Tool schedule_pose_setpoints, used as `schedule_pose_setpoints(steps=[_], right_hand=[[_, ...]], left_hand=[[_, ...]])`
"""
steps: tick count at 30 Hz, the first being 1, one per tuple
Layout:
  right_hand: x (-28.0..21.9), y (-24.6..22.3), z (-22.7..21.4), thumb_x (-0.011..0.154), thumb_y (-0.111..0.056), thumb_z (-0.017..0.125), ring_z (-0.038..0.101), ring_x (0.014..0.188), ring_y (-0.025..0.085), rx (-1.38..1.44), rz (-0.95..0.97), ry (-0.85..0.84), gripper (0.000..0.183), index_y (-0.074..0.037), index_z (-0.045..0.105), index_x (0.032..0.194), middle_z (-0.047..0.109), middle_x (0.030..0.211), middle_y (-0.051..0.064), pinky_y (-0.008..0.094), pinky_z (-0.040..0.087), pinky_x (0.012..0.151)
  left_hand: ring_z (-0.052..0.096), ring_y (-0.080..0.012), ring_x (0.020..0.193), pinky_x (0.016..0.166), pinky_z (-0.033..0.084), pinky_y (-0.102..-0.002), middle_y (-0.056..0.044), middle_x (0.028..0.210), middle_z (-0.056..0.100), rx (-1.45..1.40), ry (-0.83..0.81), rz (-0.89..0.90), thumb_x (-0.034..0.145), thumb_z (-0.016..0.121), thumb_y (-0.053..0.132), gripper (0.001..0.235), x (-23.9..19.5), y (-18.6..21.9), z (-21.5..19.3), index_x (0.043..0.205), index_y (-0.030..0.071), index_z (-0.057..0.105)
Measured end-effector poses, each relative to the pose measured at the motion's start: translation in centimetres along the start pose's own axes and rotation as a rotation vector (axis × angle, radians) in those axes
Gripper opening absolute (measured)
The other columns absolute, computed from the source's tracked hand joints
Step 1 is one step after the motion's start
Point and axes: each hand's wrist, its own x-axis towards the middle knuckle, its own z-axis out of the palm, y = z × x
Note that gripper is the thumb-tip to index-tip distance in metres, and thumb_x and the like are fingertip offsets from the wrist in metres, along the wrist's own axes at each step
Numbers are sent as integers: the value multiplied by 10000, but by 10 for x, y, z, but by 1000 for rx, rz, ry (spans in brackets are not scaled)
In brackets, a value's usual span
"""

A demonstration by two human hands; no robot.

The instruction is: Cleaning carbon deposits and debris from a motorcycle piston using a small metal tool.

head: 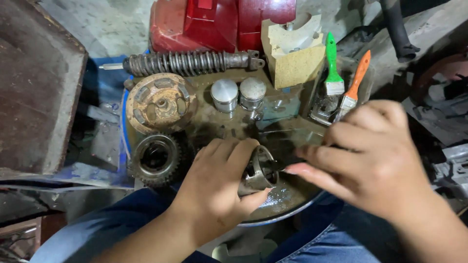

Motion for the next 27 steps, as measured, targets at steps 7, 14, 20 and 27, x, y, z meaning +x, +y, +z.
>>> schedule_pose_setpoints(steps=[7, 14, 20, 27], right_hand=[[-7, 0, 7, 1045, -626, 1018, 559, 899, 296, 12, 22, 32, 469, -211, 827, 939, 651, 845, -47, 532, 404, 997], [-9, 4, -7, 1092, -565, 1011, 552, 856, 312, -10, 35, 28, 407, -214, 839, 976, 622, 858, -38, 549, 428, 1036], [-2, -1, 6, 1102, -564, 1006, 557, 883, 317, -14, 13, 53, 375, -228, 857, 1026, 654, 898, -32, 534, 418, 991], [-4, 12, 0, 1102, -596, 1007, 552, 865, 326, -45, 39, 17, 456, -204, 821, 962, 637, 873, -19, 550, 431, 1033]], left_hand=[[713, -448, 1244, 1151, 518, -579, -180, 1396, 785, -29, 72, 9, 944, 924, 514, 792, 4, 7, -1, 1526, 37, 677], [691, -449, 1236, 1138, 521, -580, -164, 1387, 777, -16, 72, -9, 907, 968, 479, 825, 3, 11, 2, 1551, 53, 676], [699, -445, 1236, 1150, 532, -577, -175, 1377, 781, -12, 115, -2, 923, 952, 454, 788, 9, 9, 5, 1536, 38, 684], [704, -455, 1257, 1170, 520, -592, -184, 1397, 783, -34, 94, -54, 917, 988, 438, 825, 9, 3, 8, 1569, 31, 686]])
